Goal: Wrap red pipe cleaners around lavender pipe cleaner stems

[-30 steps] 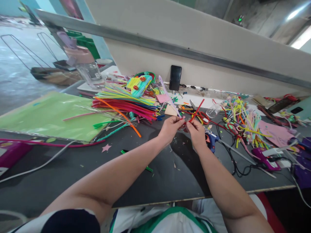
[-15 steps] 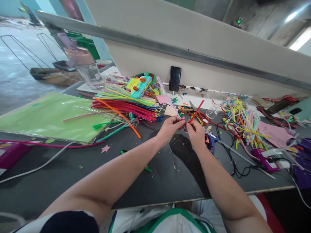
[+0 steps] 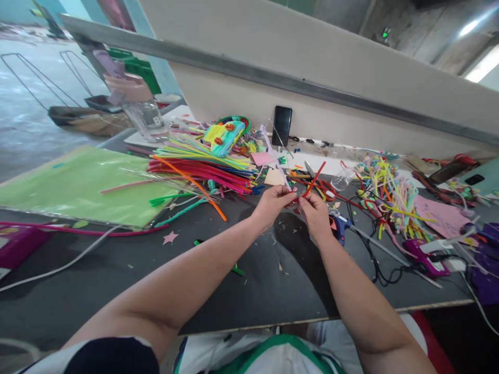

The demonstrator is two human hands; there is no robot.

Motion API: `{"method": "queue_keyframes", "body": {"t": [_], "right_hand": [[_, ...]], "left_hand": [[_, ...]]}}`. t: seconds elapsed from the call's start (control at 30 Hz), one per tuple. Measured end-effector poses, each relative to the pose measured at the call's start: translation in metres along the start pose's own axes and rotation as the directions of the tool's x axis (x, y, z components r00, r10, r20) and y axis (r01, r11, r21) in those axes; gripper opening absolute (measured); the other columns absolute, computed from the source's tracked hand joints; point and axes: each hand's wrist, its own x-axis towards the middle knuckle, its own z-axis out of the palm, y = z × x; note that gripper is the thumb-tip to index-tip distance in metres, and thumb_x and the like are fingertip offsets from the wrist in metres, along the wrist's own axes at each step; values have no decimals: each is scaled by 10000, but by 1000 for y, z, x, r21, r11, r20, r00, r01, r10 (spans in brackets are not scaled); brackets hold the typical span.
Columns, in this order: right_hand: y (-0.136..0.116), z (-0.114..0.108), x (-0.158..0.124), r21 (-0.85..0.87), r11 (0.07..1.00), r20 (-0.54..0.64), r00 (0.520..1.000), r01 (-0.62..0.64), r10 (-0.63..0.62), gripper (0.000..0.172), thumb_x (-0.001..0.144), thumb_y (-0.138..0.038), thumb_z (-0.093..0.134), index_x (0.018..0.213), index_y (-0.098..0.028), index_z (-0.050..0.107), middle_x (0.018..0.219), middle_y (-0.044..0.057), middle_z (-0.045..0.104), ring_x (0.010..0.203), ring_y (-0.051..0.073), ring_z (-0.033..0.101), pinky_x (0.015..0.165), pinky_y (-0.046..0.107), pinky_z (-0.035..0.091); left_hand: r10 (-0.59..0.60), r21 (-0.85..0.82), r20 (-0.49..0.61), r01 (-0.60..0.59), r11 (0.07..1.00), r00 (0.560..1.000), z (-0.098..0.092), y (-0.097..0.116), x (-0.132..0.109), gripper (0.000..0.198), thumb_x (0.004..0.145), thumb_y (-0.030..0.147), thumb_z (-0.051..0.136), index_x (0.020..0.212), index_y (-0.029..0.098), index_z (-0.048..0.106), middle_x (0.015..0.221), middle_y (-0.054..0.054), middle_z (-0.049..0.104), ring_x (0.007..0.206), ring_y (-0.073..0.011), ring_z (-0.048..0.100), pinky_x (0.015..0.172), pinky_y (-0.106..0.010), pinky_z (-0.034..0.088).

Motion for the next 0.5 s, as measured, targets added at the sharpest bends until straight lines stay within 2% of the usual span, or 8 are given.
{"method": "queue_keyframes", "body": {"t": [0.13, 0.33, 0.5], "right_hand": [[-3, -1, 0, -64, 998, 16, 999, 29, -28, 193, 771, -388, 563, 729, -200, 576, 623, -20, 577, 572, 142, 507, 561, 258, 406], [-11, -3, -2, -243, 965, -37, 993, 98, -110, 226, 771, -364, 555, 624, -193, 544, 549, -26, 529, 526, 135, 451, 530, 251, 351], [-7, 0, -1, -351, 929, -59, 987, 120, -150, 216, 788, -352, 528, 639, -197, 548, 555, -19, 554, 555, 149, 482, 568, 262, 354]], "left_hand": [[-13, 27, -8, 13, 1000, 1000, 0, 0, 0, 233, 668, 314, 698, 670, 138, 545, 572, 29, 528, 520, -62, 462, 527, -200, 358], [-5, 75, -41, 8, 997, 999, 3, 4, -1, 212, 656, 286, 699, 653, 135, 550, 561, 28, 535, 517, -67, 465, 520, -202, 363], [35, 142, -36, -30, 989, 999, 1, -1, 0, 164, 661, 263, 685, 694, 129, 595, 596, 26, 557, 543, -74, 474, 538, -203, 366]]}}
